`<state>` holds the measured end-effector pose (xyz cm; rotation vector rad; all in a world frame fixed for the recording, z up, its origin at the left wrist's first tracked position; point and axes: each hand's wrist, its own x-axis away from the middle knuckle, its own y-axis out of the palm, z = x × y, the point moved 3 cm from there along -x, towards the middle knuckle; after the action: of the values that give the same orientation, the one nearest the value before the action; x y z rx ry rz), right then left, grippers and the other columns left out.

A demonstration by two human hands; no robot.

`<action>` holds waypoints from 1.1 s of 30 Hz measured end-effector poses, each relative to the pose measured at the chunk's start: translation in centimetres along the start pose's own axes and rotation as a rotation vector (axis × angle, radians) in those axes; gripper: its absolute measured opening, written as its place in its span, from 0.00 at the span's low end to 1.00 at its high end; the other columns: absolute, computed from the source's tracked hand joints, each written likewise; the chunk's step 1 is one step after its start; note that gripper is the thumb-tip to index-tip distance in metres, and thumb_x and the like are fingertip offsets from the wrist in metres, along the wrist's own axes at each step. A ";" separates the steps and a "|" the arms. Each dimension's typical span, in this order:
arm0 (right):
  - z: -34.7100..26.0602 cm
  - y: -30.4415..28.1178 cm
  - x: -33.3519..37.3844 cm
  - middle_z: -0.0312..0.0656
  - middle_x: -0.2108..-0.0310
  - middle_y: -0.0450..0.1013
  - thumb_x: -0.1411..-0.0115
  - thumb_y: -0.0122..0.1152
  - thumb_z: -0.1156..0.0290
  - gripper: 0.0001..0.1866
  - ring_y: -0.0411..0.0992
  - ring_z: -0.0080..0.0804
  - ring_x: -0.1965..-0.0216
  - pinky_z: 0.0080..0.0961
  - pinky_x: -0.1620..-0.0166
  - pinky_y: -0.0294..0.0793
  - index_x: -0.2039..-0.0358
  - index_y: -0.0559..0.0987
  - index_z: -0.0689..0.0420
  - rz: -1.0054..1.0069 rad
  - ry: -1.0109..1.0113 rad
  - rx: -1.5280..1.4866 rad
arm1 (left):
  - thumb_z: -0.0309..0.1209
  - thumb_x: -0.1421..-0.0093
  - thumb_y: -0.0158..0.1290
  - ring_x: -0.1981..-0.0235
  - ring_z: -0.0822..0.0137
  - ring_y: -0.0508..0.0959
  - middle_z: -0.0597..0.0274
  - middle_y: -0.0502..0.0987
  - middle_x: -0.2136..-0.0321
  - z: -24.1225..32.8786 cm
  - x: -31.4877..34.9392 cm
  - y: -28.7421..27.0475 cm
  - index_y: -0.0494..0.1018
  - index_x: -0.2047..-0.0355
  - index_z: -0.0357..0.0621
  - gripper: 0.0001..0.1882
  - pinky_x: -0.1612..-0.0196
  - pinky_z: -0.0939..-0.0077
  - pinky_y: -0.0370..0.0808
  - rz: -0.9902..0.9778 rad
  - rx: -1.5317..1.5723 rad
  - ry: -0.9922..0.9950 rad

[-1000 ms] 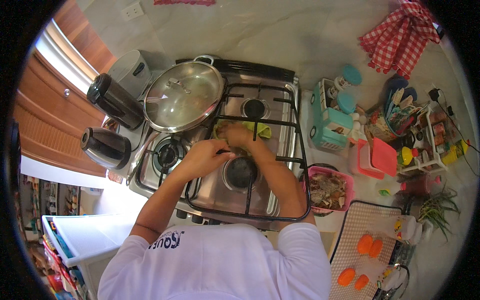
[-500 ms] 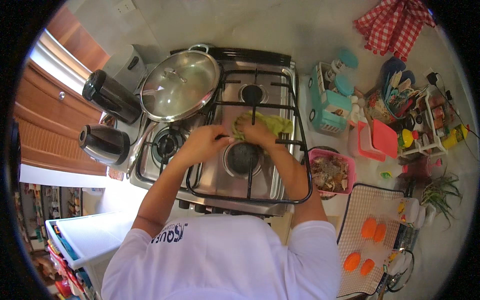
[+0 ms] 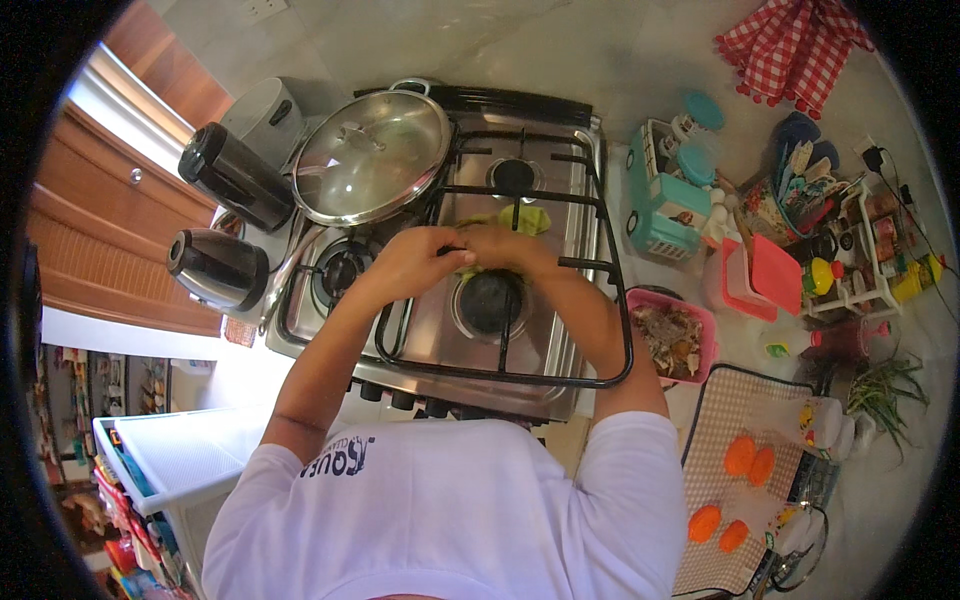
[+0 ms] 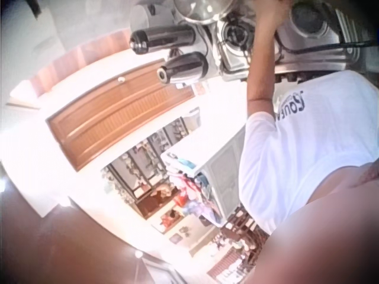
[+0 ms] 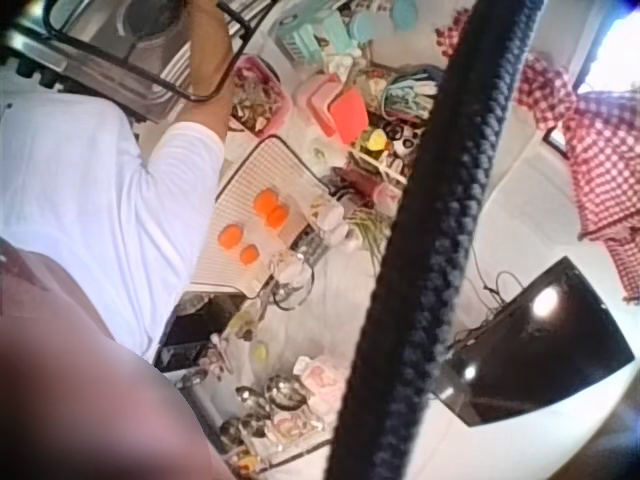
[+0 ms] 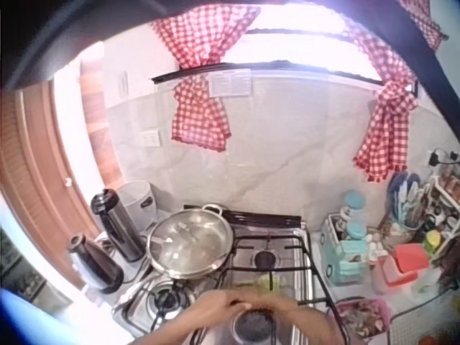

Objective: The person wipes the tiled wall and the surfaces of a gas stove using a cloth.

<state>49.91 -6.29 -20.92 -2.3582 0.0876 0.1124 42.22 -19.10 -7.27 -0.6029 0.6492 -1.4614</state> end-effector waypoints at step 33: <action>6.9 0.2 3.0 0.46 0.56 0.71 0.52 0.54 0.69 0.15 0.70 0.47 0.56 0.40 0.56 0.70 0.61 0.77 0.54 0.379 0.371 0.586 | 0.42 0.46 0.53 0.71 0.47 0.74 0.47 0.74 0.75 -0.1 -0.2 0.2 0.75 0.69 0.39 0.17 0.68 0.61 0.69 -0.047 -0.049 -0.056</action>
<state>52.44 -1.73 -26.26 -1.7284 0.6570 -0.1522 42.29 -18.92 -7.51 -0.6991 0.6322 -1.4705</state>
